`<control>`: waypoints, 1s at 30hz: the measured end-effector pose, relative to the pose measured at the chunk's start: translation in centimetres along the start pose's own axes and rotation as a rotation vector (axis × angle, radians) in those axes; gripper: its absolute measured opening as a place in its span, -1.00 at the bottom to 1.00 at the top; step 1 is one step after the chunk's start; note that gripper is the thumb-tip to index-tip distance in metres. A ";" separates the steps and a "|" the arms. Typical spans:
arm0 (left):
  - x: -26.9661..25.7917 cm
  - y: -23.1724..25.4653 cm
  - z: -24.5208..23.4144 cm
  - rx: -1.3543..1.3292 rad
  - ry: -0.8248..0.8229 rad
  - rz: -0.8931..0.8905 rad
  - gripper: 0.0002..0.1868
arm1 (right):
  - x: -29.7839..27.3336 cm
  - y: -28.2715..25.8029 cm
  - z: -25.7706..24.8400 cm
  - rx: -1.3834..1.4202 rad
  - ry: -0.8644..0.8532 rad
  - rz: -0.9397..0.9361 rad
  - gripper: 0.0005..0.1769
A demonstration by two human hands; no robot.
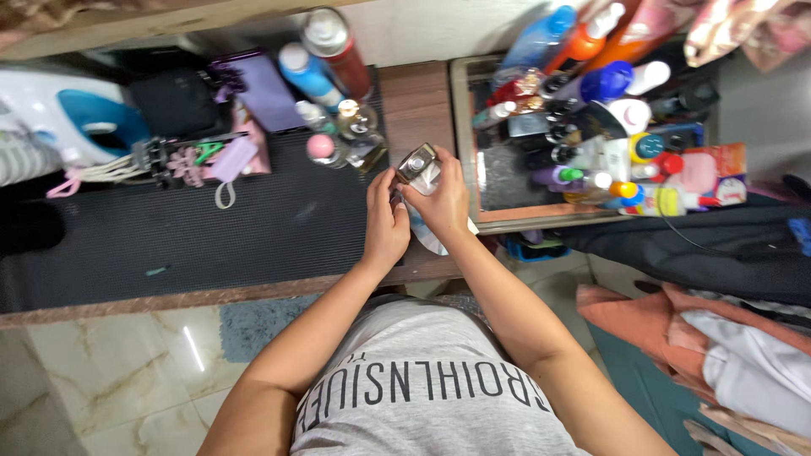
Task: The person cleans and organizes a cluttered countertop. They wipe a black pouch, a notebook, a purple device, a smartphone, and several small bottles with a cloth, then place them back on the counter or in a drawer.
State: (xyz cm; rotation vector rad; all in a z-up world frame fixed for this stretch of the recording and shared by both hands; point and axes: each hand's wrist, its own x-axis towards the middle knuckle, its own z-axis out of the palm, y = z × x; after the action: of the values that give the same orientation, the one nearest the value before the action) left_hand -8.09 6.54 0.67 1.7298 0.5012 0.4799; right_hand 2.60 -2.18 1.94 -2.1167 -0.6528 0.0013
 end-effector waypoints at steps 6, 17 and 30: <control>-0.3 -3.9 -3.0 -0.117 0.076 -0.058 -0.35 | -0.7 -2.1 5.0 -0.031 -0.057 0.089 -0.04; 0.7 -4.5 -5.1 -0.088 0.039 -0.077 -0.18 | 2.7 -0.1 3.8 0.030 -0.384 0.075 0.04; 2.1 -4.5 -7.5 -0.104 0.005 -0.098 -0.23 | 1.2 -0.5 7.2 -0.087 -0.290 0.068 -0.20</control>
State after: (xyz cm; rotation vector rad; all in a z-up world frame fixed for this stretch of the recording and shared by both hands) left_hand -10.93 14.66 -2.09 1.5973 0.5522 0.4330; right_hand 1.65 4.10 -1.76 -2.2436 -0.7610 0.3283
